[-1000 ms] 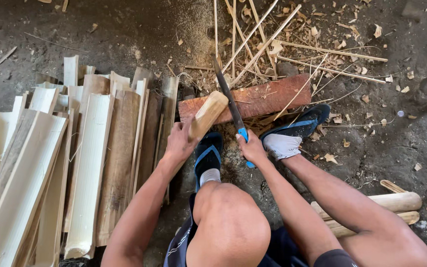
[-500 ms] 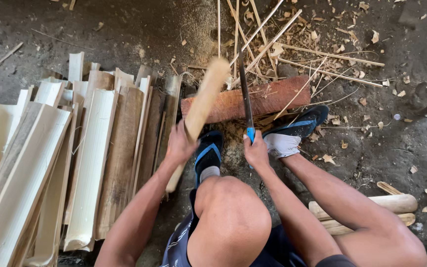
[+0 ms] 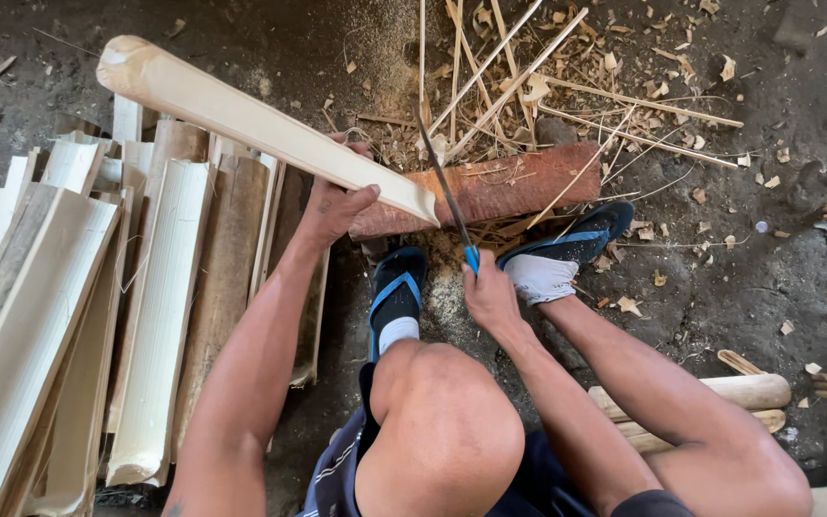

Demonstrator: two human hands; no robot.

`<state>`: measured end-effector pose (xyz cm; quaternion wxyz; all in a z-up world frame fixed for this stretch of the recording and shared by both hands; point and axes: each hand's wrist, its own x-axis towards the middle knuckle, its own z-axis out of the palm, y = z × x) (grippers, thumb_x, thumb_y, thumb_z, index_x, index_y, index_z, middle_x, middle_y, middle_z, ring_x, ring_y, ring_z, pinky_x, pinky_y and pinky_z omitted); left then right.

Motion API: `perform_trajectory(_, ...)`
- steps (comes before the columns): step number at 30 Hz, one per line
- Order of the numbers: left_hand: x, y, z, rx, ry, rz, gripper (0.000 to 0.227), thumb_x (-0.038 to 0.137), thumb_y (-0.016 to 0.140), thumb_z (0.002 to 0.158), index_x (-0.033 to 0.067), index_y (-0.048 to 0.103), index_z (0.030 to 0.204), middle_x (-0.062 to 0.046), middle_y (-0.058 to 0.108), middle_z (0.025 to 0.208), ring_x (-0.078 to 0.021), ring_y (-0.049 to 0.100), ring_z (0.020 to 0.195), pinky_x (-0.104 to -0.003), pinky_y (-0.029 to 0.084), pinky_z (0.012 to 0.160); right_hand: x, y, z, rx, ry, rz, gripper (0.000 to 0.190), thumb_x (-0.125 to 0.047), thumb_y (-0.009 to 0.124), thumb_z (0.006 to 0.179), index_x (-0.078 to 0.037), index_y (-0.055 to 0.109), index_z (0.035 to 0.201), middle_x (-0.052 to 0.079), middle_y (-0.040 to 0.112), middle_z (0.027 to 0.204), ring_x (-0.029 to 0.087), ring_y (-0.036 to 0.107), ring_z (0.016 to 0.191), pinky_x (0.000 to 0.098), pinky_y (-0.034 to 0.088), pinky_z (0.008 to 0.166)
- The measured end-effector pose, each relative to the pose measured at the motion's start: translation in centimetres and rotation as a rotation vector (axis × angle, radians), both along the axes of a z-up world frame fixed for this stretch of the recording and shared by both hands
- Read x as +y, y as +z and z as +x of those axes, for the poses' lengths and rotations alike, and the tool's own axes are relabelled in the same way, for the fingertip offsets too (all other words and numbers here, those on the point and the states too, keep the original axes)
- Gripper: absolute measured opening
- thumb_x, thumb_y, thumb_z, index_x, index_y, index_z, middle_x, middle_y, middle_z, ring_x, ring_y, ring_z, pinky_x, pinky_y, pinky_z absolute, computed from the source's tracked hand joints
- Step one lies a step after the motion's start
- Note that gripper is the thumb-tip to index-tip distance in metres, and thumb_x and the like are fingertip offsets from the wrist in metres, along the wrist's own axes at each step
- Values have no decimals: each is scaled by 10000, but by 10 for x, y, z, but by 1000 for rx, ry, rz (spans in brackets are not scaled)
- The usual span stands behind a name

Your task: The person sits on the ground and uses a knife to shave and shape a piece of wood placed on a brick. They repeatedly rotate the wood and remove thin shavings, then set the shaped piece aside and pick up another piece to continue the process.

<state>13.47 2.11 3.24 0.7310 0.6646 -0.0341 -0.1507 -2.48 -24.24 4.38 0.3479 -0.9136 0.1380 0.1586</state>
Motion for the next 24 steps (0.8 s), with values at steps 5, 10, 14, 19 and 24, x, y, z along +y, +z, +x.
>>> perform_trajectory(5,6,-26,0,25,30,-268,842,-120,709,900,146,236,1544,-105,496,1422,-215,540,1341,-385,482,1219,21,14,25,-482,44,80,332,-208,538,1012,8,461,1252,335,657,930,557,648,822,592,505,666)
perform_trajectory(10,3,-36,-4,-68,34,-255,859,-141,706,909,160,244,1567,-80,475,1382,-209,525,1347,-387,448,1232,24,-29,42,-68,42,-80,285,-251,555,1035,-26,458,1181,323,668,893,563,640,822,637,477,703)
perform_trajectory(14,4,-30,-10,-21,56,-236,839,-106,699,923,162,228,1564,-71,477,1397,-203,522,1382,-385,450,1221,21,-24,50,49,99,-103,289,-260,552,1023,-49,466,1201,318,668,827,560,641,805,637,474,706)
perform_trajectory(19,4,-29,-12,11,100,-332,818,-85,728,939,124,242,1563,-85,477,1427,-214,512,1373,-400,476,1211,25,10,40,-313,18,92,316,-260,527,1017,-23,451,1210,320,671,837,542,661,782,595,504,653)
perform_trajectory(24,4,-19,-13,48,74,-188,860,-38,723,900,118,190,1556,-86,477,1415,-212,517,1366,-389,472,1160,24,-24,53,68,63,-114,294,-296,534,1041,-40,458,1166,337,682,831,551,661,809,615,503,726)
